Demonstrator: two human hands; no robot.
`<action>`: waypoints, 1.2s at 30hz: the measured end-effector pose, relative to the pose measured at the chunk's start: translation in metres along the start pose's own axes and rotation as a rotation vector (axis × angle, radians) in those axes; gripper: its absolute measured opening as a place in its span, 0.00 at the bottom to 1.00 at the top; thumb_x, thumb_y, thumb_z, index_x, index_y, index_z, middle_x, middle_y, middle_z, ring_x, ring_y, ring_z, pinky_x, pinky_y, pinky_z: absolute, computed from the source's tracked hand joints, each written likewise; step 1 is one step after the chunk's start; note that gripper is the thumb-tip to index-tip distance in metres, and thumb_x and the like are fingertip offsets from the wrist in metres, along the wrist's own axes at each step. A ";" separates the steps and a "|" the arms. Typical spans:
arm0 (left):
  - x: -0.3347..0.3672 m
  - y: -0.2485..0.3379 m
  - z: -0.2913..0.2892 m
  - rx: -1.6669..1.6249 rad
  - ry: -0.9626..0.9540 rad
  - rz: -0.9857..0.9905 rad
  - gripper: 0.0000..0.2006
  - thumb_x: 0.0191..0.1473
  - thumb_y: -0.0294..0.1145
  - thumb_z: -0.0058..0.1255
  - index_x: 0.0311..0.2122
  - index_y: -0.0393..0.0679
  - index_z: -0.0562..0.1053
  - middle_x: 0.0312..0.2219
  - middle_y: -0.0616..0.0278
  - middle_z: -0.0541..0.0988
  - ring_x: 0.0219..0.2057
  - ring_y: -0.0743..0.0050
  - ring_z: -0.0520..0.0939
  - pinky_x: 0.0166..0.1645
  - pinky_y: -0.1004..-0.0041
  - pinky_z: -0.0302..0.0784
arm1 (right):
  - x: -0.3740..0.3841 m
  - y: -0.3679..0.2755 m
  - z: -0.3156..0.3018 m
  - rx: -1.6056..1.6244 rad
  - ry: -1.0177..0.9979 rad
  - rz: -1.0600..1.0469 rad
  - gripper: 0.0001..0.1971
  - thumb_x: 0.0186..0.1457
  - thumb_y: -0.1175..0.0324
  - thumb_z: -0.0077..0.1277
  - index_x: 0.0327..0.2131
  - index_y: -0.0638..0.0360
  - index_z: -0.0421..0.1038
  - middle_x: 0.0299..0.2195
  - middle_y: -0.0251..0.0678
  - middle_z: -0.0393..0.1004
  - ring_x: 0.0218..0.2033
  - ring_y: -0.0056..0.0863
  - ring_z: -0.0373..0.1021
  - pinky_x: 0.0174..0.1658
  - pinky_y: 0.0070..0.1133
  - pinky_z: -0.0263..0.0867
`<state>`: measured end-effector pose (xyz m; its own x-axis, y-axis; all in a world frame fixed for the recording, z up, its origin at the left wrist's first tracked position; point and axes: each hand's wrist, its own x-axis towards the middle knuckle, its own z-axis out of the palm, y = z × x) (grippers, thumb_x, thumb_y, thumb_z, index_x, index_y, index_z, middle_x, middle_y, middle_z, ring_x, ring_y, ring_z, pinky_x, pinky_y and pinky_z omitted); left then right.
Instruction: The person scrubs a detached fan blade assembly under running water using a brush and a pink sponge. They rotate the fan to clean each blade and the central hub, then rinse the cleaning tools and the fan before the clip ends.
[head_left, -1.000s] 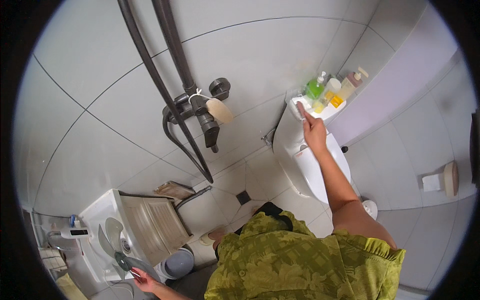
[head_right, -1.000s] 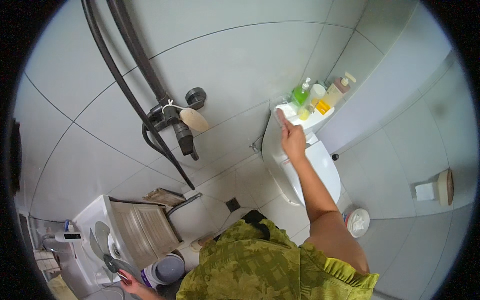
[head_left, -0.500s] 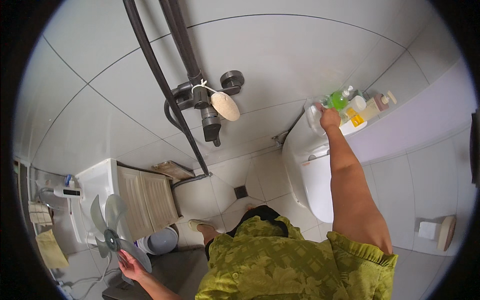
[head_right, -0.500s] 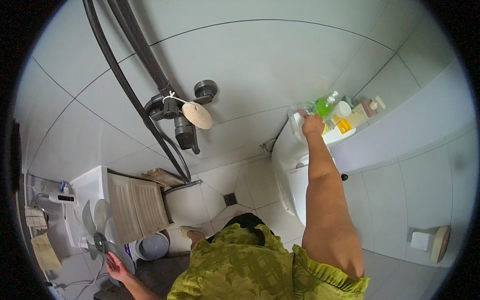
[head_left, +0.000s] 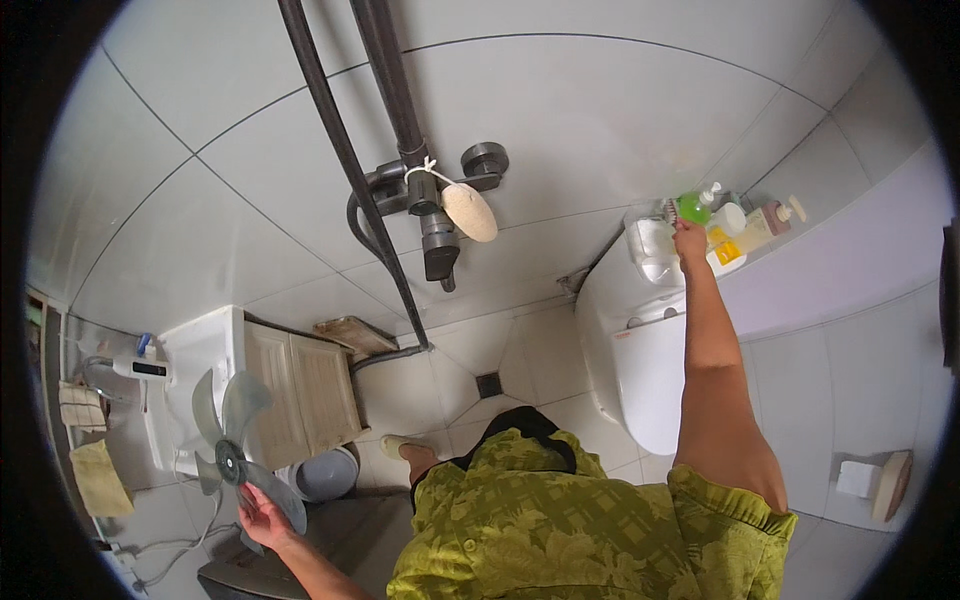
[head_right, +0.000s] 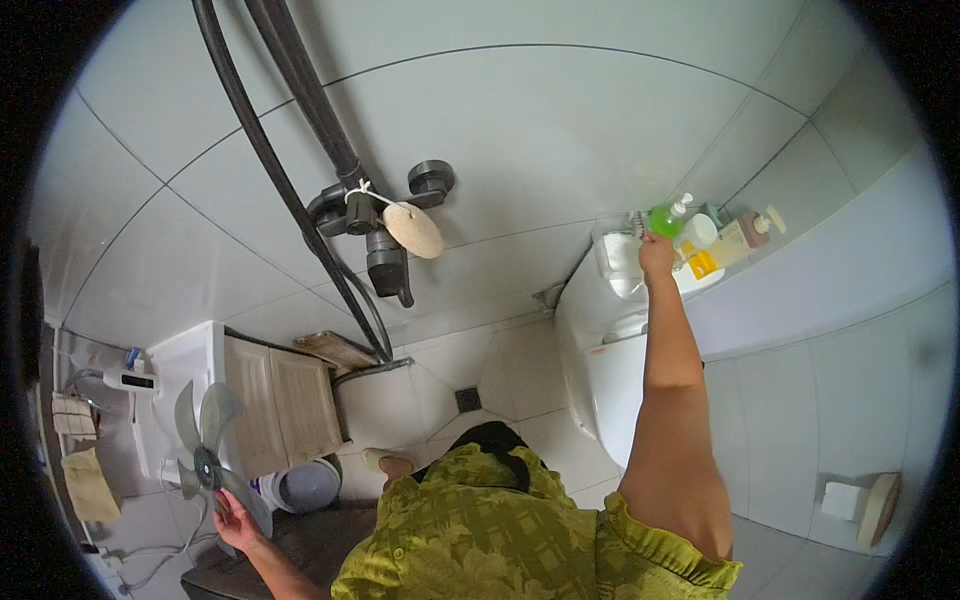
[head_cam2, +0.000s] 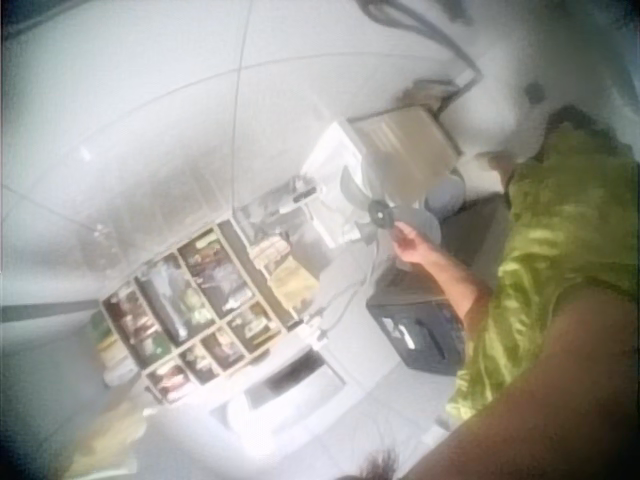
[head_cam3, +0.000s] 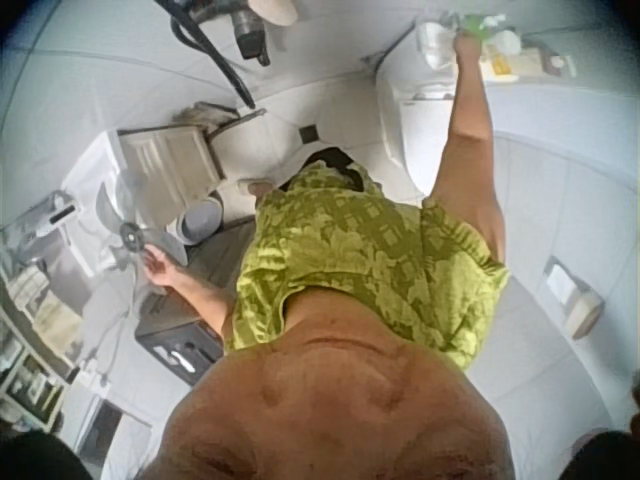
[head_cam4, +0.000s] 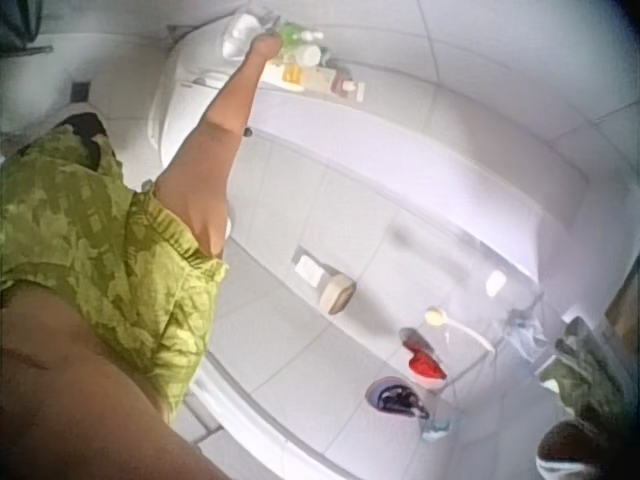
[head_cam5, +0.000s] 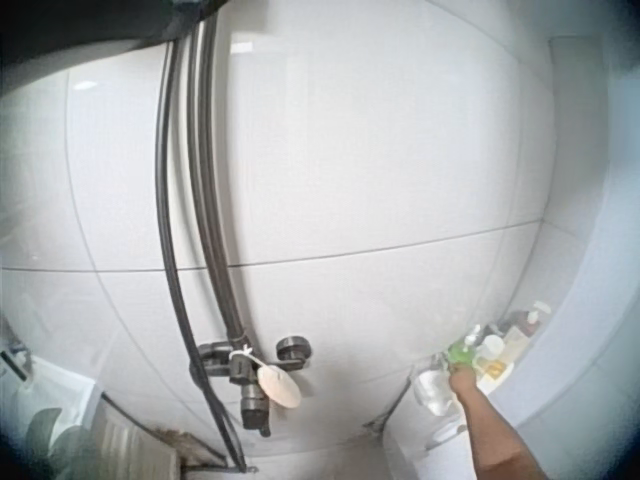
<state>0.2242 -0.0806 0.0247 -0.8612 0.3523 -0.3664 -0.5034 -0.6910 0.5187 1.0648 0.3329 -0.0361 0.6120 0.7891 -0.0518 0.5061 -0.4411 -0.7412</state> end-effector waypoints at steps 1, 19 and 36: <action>0.008 0.001 -0.006 0.008 -0.015 -0.016 0.23 0.56 0.25 0.38 0.54 0.21 0.57 0.54 0.37 0.65 0.57 0.47 0.65 0.65 0.57 0.56 | 0.000 0.005 -0.004 0.280 -0.018 0.152 0.10 0.58 0.65 0.43 0.35 0.55 0.75 0.25 0.37 0.76 0.27 0.27 0.72 0.27 0.24 0.68; 0.083 0.014 -0.042 -0.011 -0.317 -0.375 0.25 0.57 0.30 0.45 0.55 0.24 0.57 0.54 0.41 0.65 0.58 0.48 0.64 0.62 0.56 0.61 | -0.196 -0.112 -0.057 1.209 -0.593 0.066 0.19 0.59 0.66 0.46 0.52 0.60 0.62 0.32 0.36 0.71 0.26 0.21 0.65 0.28 0.18 0.62; 0.114 0.030 0.021 0.108 -0.264 -0.290 0.26 0.50 0.26 0.46 0.57 0.51 0.60 0.46 0.47 0.72 0.50 0.38 0.71 0.56 0.41 0.63 | -0.503 -0.370 0.212 0.904 -1.729 0.082 0.18 0.59 0.64 0.48 0.51 0.60 0.67 0.35 0.38 0.72 0.30 0.25 0.65 0.31 0.21 0.60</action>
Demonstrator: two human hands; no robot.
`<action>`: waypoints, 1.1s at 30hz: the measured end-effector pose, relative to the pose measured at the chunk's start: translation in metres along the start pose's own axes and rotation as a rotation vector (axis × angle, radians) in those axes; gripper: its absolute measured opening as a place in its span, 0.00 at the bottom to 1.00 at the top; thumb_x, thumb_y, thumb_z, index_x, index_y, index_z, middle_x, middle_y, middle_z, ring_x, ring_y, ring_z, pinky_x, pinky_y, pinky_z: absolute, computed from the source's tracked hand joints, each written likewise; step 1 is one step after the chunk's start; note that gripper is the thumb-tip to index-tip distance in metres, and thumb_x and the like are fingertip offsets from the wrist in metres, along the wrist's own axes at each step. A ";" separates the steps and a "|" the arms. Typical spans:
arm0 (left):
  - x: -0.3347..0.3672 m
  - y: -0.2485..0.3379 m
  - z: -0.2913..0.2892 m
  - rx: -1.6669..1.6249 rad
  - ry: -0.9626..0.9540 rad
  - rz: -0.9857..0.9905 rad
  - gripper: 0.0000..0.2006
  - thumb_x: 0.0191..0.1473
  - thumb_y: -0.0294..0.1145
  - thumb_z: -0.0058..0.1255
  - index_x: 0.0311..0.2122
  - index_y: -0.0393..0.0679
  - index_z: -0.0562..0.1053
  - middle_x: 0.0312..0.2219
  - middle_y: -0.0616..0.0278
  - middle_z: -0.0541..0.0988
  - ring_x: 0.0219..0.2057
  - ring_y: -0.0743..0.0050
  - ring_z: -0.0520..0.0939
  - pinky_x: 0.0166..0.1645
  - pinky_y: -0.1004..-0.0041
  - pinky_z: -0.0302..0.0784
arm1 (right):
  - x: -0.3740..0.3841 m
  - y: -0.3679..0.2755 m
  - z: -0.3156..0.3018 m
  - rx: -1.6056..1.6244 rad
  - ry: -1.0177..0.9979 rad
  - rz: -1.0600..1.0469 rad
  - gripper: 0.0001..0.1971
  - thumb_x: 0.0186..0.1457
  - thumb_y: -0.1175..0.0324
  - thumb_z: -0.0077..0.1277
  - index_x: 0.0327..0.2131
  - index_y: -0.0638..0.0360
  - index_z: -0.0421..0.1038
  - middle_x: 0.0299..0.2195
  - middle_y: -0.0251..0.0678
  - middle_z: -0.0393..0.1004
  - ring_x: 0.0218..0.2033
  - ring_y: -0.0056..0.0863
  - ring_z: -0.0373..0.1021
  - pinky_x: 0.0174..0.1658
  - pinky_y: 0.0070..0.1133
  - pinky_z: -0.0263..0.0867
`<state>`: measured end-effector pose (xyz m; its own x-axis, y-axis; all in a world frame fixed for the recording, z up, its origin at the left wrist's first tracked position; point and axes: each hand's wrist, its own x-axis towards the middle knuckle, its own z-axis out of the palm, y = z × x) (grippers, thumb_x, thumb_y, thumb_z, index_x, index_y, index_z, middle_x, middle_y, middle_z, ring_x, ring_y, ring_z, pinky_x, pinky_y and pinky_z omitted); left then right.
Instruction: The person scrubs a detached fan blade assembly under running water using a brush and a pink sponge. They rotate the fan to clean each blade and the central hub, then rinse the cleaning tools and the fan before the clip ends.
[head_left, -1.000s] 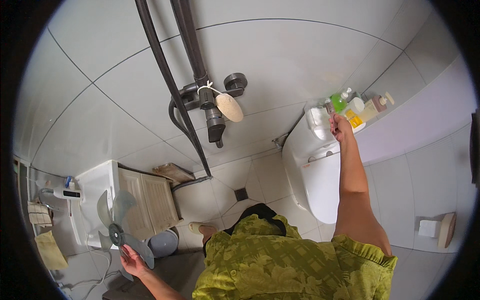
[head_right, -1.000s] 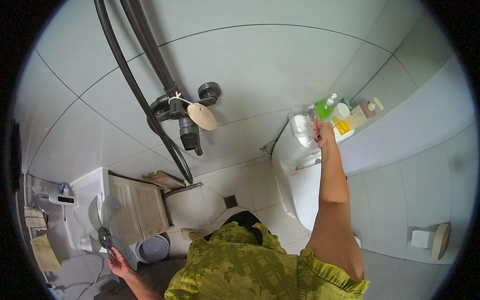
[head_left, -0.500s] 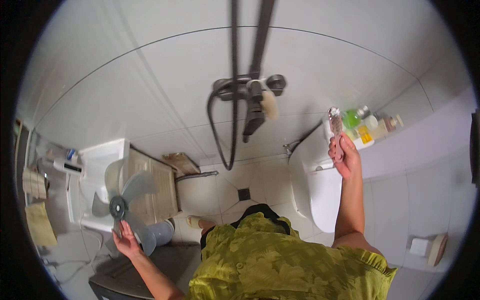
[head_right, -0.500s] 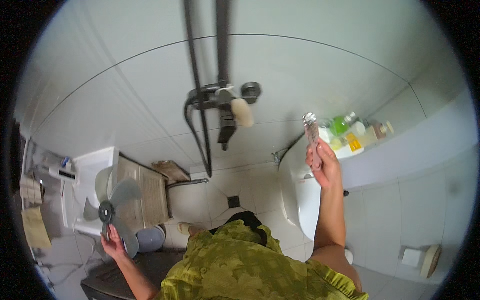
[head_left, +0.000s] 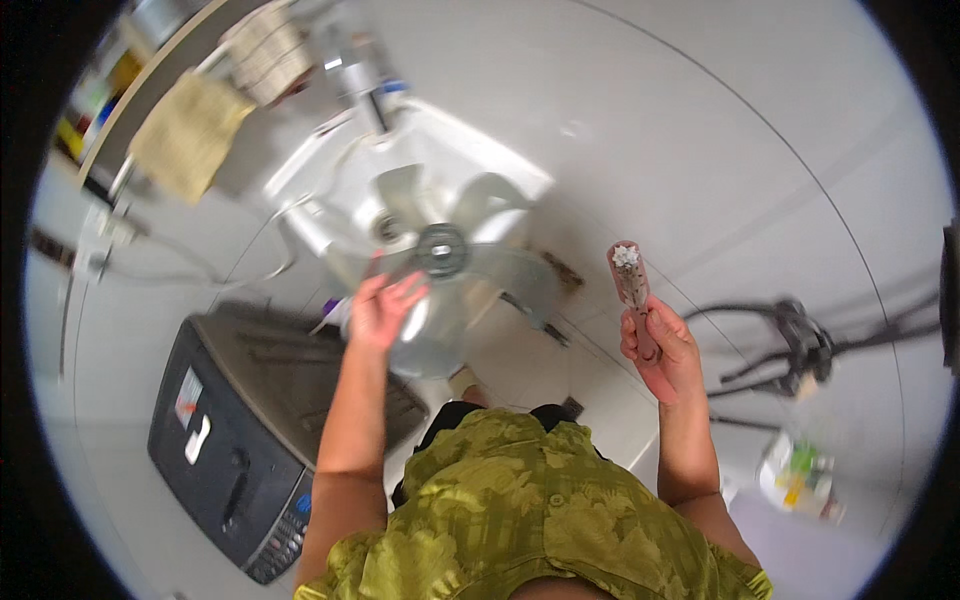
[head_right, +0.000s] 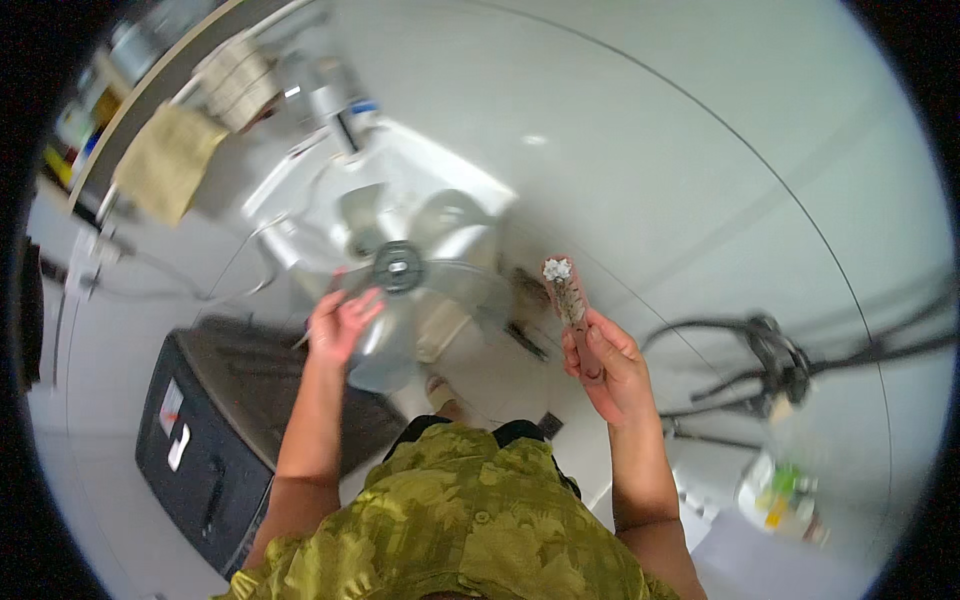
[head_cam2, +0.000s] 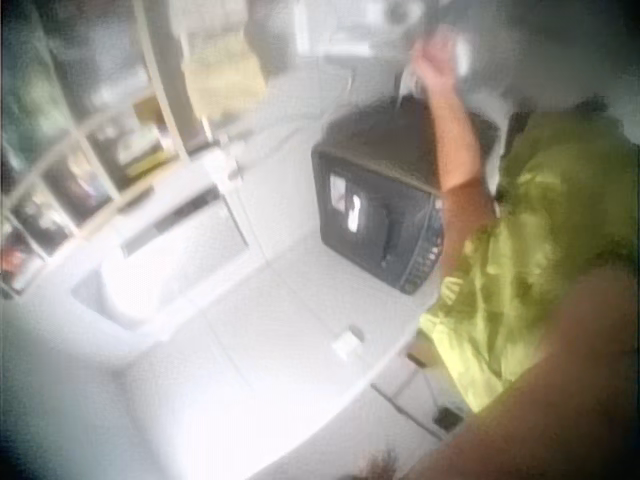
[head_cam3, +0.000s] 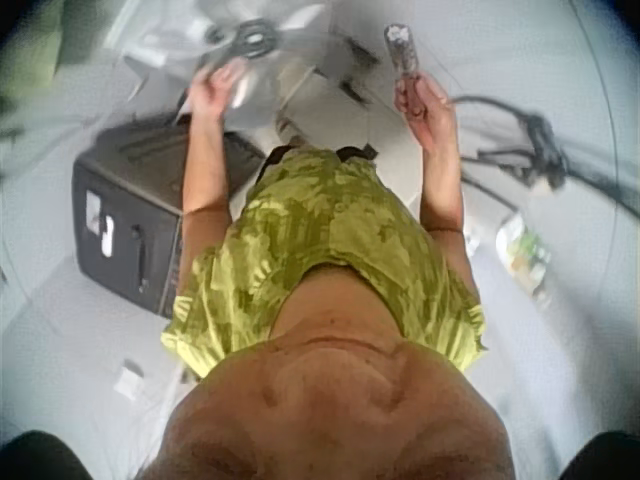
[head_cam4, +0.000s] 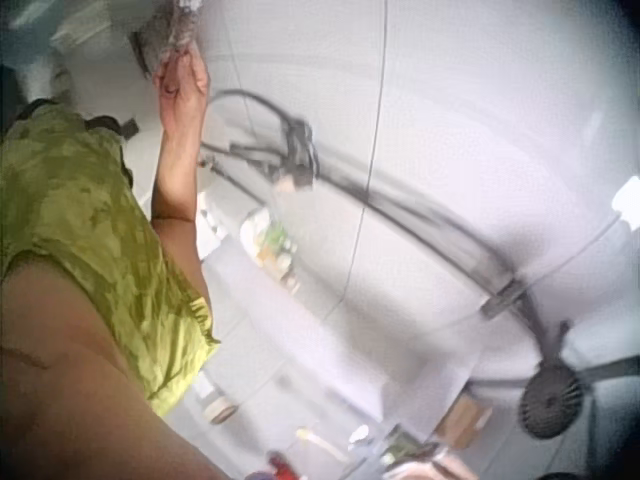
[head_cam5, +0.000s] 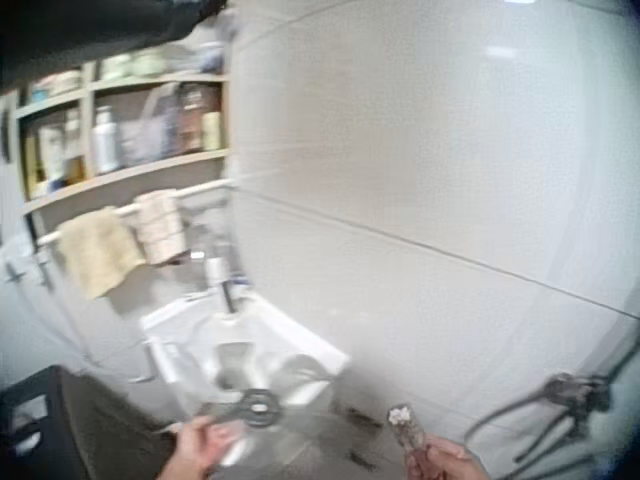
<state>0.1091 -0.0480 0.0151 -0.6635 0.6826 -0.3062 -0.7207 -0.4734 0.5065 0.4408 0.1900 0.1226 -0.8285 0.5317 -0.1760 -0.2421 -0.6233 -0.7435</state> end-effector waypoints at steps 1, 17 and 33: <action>0.010 0.004 -0.007 0.023 -0.029 -0.007 0.28 0.49 0.25 0.46 0.58 0.52 0.59 0.45 0.48 0.73 0.50 0.39 0.71 0.56 0.41 0.63 | 0.024 0.015 0.016 -0.032 -0.004 0.047 0.19 0.59 0.64 0.48 0.52 0.59 0.66 0.35 0.38 0.72 0.30 0.25 0.65 0.31 0.22 0.60; 0.072 0.039 -0.012 0.077 0.133 0.234 0.36 0.53 0.12 0.35 0.63 0.60 0.46 0.55 0.57 0.63 0.53 0.62 0.69 0.53 0.63 0.71 | 0.253 0.194 0.166 -1.049 -0.504 -0.174 0.17 0.58 0.72 0.46 0.51 0.47 0.71 0.30 0.36 0.66 0.29 0.26 0.65 0.31 0.23 0.63; 0.088 0.053 -0.022 -0.019 0.220 0.329 0.40 0.43 0.06 0.33 0.61 0.60 0.52 0.58 0.59 0.58 0.54 0.61 0.68 0.55 0.61 0.69 | 0.294 0.221 0.198 -1.655 -0.669 -0.522 0.19 0.52 0.71 0.45 0.48 0.46 0.69 0.32 0.35 0.66 0.30 0.34 0.69 0.31 0.29 0.68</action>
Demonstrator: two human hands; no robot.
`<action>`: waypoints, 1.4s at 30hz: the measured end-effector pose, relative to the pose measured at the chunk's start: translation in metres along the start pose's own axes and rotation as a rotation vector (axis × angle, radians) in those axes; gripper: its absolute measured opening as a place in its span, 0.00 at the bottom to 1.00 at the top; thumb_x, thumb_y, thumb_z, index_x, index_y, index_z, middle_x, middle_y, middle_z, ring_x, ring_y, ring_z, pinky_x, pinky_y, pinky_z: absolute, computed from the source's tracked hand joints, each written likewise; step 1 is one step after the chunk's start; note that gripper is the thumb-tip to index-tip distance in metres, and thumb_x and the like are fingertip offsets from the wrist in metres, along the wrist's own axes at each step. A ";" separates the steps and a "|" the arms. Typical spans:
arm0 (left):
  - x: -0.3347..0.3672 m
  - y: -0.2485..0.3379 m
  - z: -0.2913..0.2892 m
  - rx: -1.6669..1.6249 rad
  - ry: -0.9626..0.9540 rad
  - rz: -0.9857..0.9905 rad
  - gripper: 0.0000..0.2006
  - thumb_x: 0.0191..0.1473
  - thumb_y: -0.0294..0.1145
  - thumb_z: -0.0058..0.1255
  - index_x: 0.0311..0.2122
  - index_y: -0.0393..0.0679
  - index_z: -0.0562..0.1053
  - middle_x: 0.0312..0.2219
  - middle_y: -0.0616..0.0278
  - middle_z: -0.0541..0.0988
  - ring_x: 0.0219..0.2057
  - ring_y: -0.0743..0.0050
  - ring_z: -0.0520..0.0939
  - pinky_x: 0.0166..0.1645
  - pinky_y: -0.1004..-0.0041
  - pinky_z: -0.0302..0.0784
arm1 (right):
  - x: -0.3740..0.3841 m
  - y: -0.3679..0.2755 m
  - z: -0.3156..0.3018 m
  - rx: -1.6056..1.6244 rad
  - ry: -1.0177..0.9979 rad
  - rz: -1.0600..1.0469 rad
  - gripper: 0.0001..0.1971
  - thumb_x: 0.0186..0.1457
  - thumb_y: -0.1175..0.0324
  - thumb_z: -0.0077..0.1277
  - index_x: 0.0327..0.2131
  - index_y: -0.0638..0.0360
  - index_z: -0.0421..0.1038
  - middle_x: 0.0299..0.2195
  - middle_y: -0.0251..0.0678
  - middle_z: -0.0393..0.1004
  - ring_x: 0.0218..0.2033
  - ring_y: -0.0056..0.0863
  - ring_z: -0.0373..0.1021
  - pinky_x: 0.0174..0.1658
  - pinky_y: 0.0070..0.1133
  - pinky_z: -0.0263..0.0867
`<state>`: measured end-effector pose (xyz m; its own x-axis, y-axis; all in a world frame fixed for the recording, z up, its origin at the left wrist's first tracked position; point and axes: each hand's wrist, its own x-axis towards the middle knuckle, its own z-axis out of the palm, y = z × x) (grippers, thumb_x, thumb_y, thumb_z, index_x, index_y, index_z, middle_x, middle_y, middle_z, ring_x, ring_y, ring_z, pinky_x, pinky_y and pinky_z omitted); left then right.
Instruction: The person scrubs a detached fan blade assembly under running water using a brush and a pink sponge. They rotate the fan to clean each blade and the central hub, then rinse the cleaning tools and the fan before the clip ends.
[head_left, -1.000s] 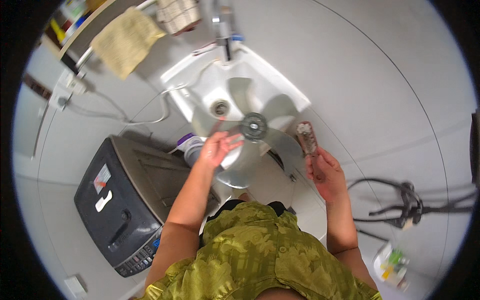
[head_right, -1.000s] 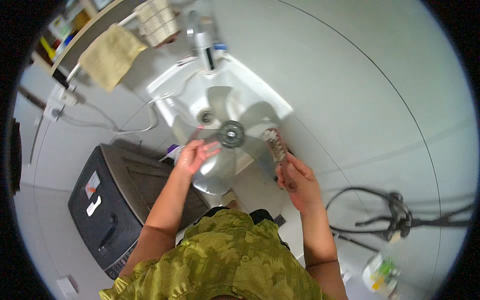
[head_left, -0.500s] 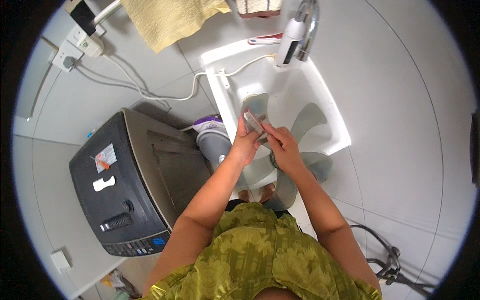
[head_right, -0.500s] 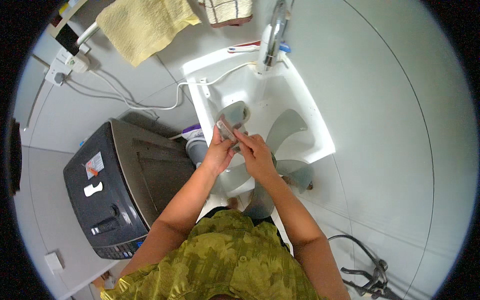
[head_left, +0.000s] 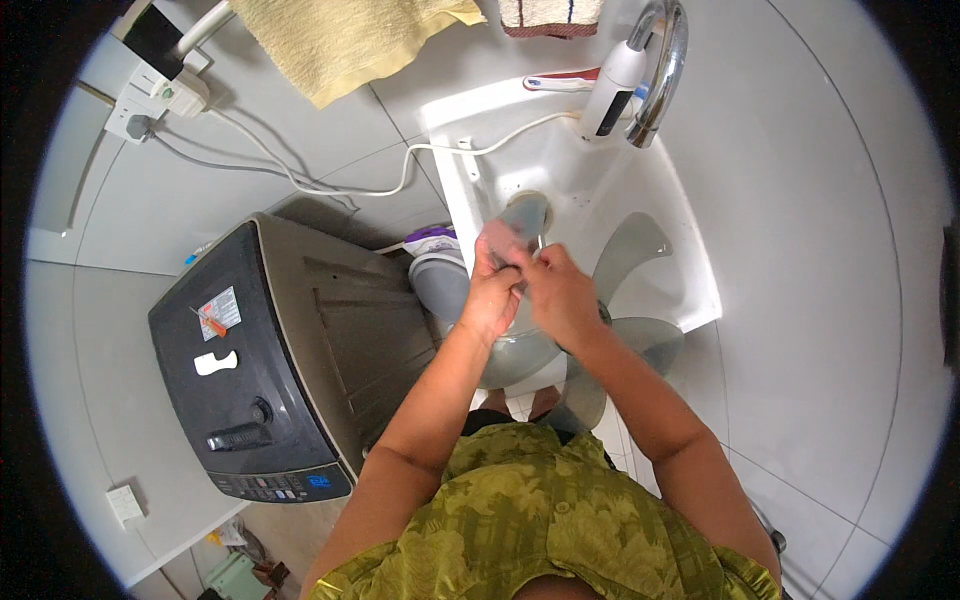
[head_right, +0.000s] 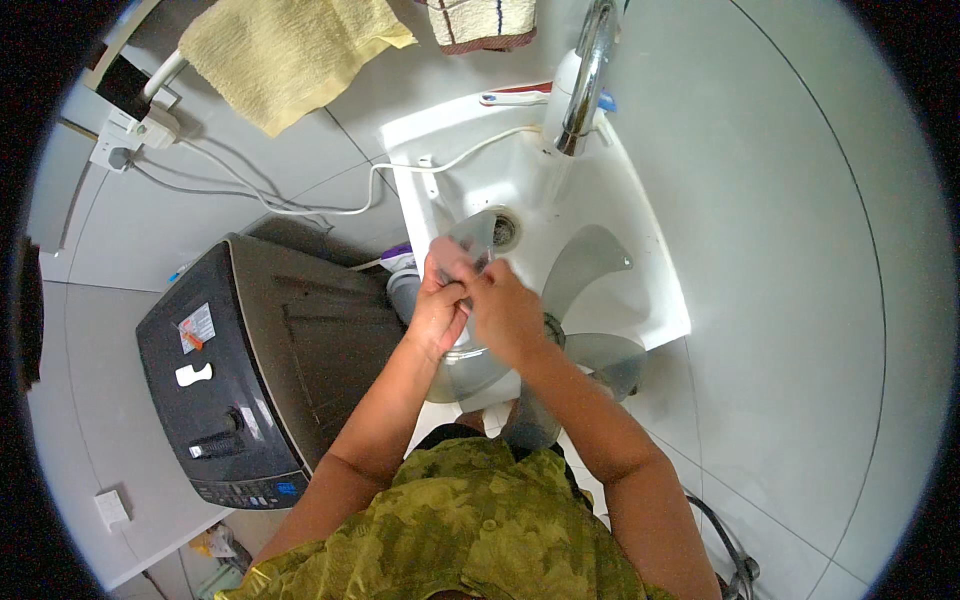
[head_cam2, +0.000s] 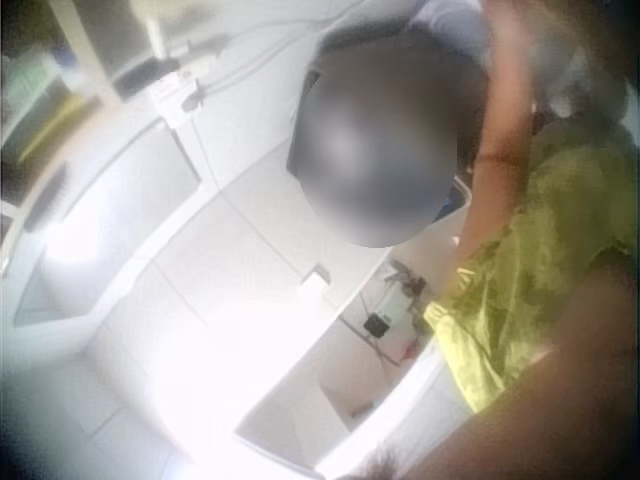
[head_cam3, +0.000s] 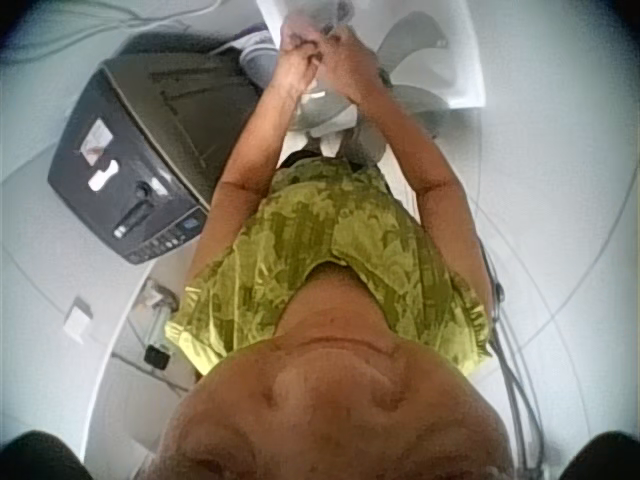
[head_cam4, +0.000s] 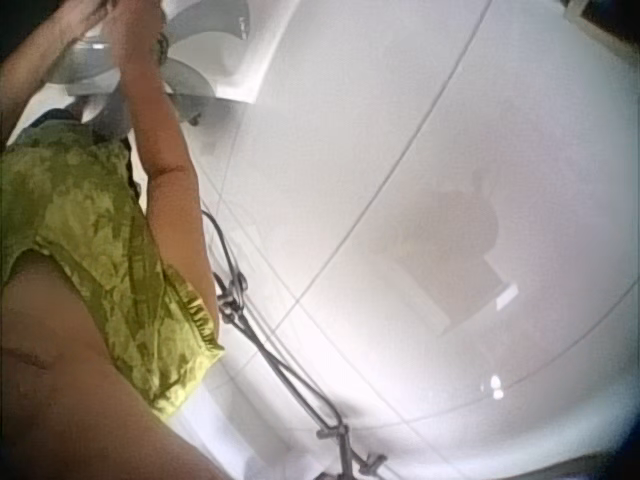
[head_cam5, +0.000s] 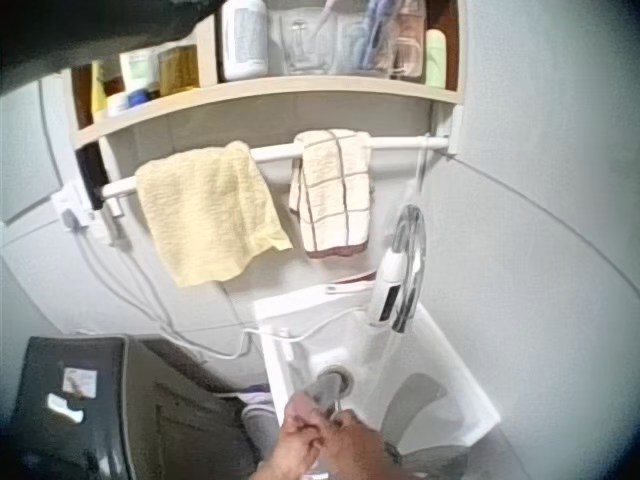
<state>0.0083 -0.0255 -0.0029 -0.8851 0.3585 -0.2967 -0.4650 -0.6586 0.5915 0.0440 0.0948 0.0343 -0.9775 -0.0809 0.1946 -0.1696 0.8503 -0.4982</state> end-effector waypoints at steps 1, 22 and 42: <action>0.001 0.002 -0.003 0.001 -0.042 0.022 0.41 0.43 0.06 0.33 0.61 0.60 0.52 0.59 0.58 0.58 0.54 0.61 0.68 0.55 0.61 0.68 | 0.008 0.011 0.000 -0.039 0.035 0.054 0.19 0.52 0.71 0.45 0.48 0.46 0.69 0.32 0.35 0.66 0.30 0.34 0.69 0.31 0.29 0.68; -0.001 0.016 -0.003 -0.095 0.007 0.012 0.42 0.39 0.07 0.34 0.63 0.50 0.54 0.58 0.56 0.62 0.58 0.60 0.65 0.61 0.65 0.61 | 0.028 -0.010 -0.002 -0.060 -0.146 0.031 0.23 0.49 0.65 0.48 0.52 0.44 0.62 0.33 0.40 0.66 0.31 0.40 0.71 0.32 0.34 0.69; -0.010 0.021 -0.010 -0.090 -0.092 0.070 0.37 0.39 0.09 0.36 0.58 0.50 0.61 0.54 0.62 0.67 0.56 0.68 0.67 0.57 0.71 0.64 | 0.028 -0.014 -0.005 -0.112 -0.094 0.048 0.23 0.52 0.67 0.45 0.53 0.39 0.63 0.34 0.40 0.66 0.28 0.39 0.72 0.31 0.32 0.70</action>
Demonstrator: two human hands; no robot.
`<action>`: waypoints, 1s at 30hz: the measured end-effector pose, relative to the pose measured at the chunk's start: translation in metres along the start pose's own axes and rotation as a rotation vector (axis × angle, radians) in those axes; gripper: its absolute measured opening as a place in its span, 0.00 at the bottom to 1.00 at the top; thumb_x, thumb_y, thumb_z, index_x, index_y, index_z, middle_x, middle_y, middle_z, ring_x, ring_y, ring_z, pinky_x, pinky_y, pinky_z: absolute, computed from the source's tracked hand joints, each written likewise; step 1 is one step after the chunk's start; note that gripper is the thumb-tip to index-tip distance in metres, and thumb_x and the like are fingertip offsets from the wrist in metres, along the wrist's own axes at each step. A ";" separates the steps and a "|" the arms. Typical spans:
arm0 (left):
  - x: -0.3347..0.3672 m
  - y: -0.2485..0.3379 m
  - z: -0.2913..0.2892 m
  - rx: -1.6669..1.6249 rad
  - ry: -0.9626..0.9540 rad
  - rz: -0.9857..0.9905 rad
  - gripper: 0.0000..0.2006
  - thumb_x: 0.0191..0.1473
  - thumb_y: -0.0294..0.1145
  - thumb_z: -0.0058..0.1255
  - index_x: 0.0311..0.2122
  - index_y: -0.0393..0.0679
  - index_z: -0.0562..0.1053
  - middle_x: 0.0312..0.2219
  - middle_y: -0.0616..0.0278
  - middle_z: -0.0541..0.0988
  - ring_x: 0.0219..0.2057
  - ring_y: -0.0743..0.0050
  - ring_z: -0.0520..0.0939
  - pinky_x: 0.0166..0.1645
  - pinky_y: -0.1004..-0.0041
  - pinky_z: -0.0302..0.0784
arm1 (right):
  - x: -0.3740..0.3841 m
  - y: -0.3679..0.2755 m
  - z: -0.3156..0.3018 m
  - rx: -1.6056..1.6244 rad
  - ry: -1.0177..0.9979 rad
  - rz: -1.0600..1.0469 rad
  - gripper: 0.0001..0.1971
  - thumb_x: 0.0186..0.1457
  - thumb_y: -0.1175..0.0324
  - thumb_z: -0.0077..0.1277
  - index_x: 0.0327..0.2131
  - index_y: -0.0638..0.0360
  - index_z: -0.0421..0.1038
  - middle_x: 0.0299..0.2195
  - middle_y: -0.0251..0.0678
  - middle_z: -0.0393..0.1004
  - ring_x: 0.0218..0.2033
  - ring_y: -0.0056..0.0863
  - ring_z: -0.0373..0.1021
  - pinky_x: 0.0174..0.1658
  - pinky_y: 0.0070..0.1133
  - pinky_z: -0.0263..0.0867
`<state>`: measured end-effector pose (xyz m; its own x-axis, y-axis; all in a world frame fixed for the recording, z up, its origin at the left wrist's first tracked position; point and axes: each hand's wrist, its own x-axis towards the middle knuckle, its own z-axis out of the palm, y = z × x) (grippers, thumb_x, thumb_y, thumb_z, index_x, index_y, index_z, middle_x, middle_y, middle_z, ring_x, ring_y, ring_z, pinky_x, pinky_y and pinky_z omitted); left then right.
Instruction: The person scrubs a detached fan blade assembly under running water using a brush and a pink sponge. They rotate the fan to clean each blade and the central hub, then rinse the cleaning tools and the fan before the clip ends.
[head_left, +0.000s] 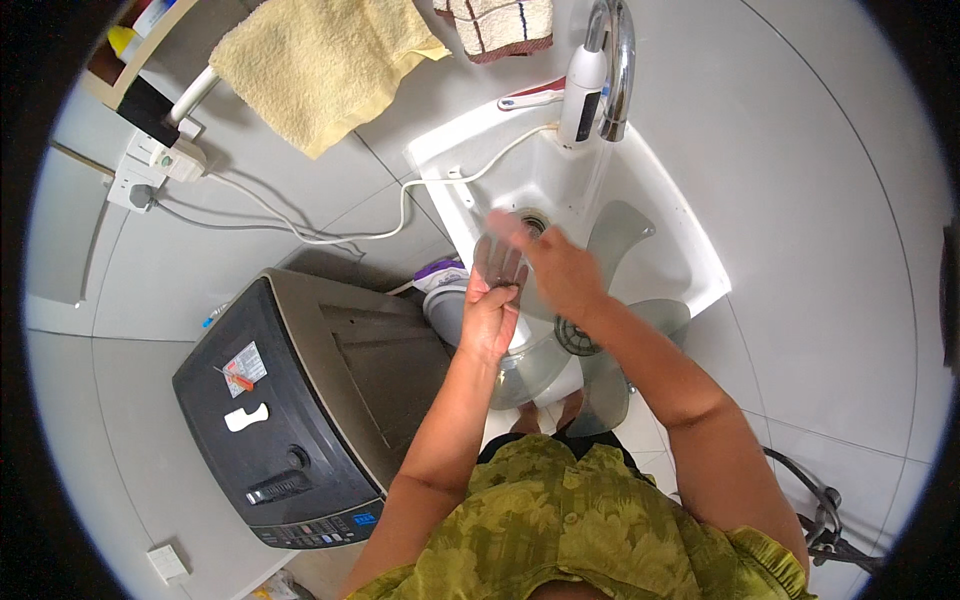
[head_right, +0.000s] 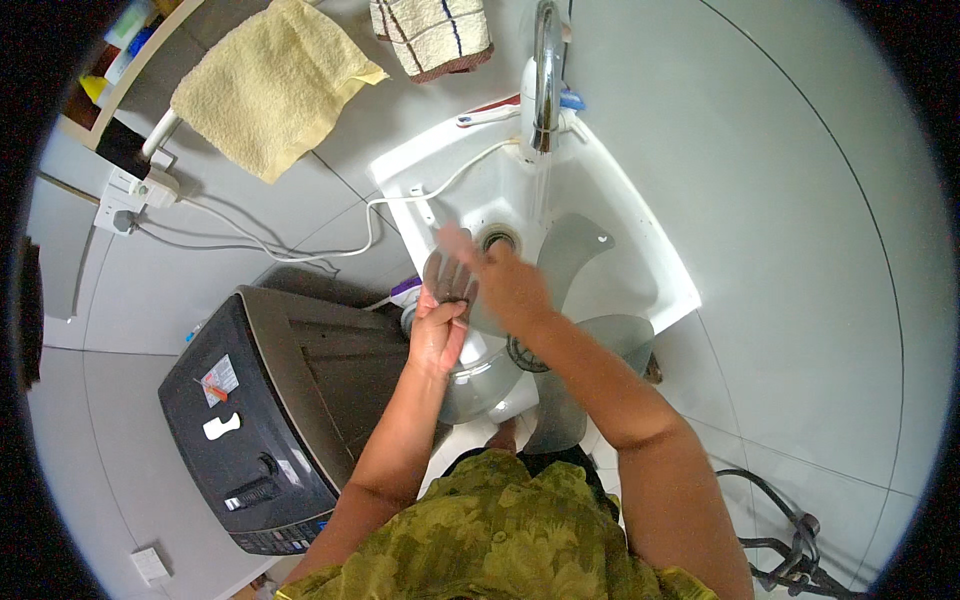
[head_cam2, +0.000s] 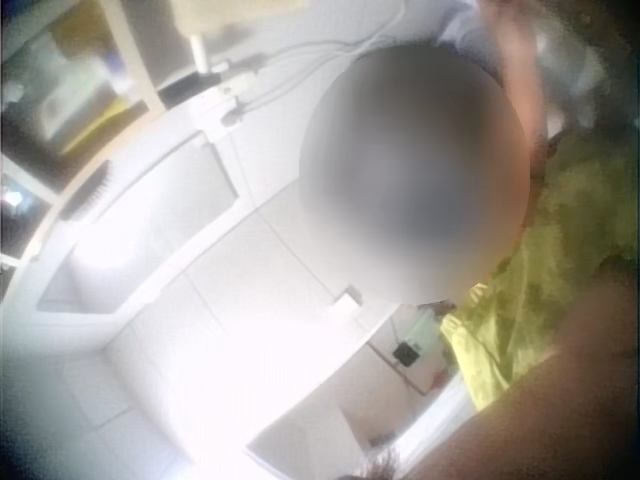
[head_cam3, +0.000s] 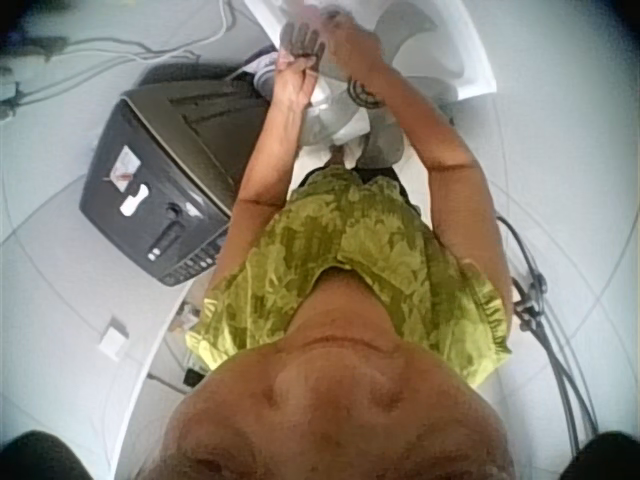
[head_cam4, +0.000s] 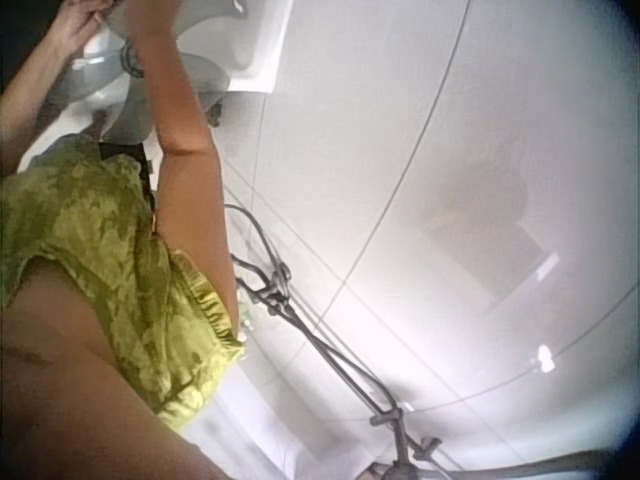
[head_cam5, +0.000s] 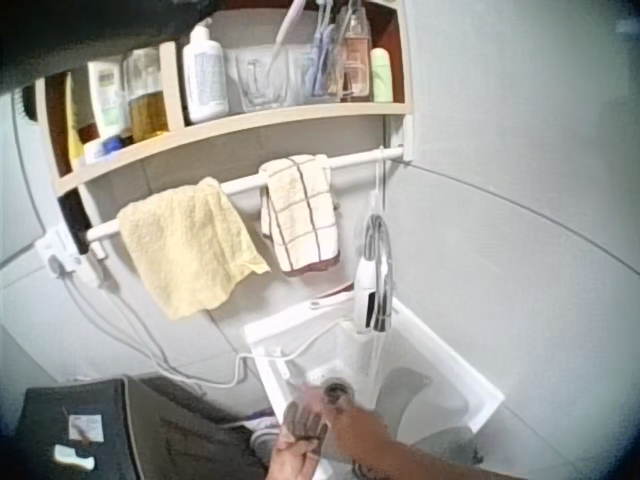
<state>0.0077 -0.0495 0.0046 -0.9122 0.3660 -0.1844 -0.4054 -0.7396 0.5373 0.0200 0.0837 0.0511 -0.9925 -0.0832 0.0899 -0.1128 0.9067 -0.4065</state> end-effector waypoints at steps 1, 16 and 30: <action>0.001 -0.001 -0.008 0.016 -0.023 -0.012 0.38 0.38 0.09 0.36 0.59 0.50 0.61 0.54 0.62 0.67 0.56 0.68 0.67 0.57 0.70 0.64 | -0.003 -0.006 -0.001 -0.010 -0.048 -0.066 0.25 0.51 0.67 0.45 0.55 0.38 0.62 0.34 0.40 0.66 0.28 0.39 0.72 0.31 0.32 0.70; 0.008 -0.005 -0.014 0.037 -0.050 -0.087 0.40 0.39 0.09 0.35 0.61 0.54 0.57 0.58 0.64 0.63 0.58 0.65 0.64 0.59 0.62 0.62 | -0.005 0.017 0.012 0.093 0.002 -0.173 0.23 0.49 0.64 0.50 0.51 0.47 0.65 0.34 0.41 0.67 0.30 0.38 0.72 0.29 0.32 0.70; 0.009 0.019 0.012 0.011 -0.144 -0.158 0.40 0.39 0.11 0.37 0.62 0.52 0.55 0.60 0.65 0.59 0.59 0.58 0.61 0.58 0.48 0.61 | 0.004 0.045 -0.009 0.464 0.105 0.014 0.20 0.54 0.68 0.45 0.51 0.41 0.67 0.33 0.39 0.67 0.36 0.36 0.70 0.37 0.29 0.68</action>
<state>-0.0070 -0.0531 0.0230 -0.8187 0.5549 -0.1479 -0.5416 -0.6604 0.5201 0.0114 0.1274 0.0414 -0.9866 -0.0084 0.1629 -0.1323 0.6252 -0.7692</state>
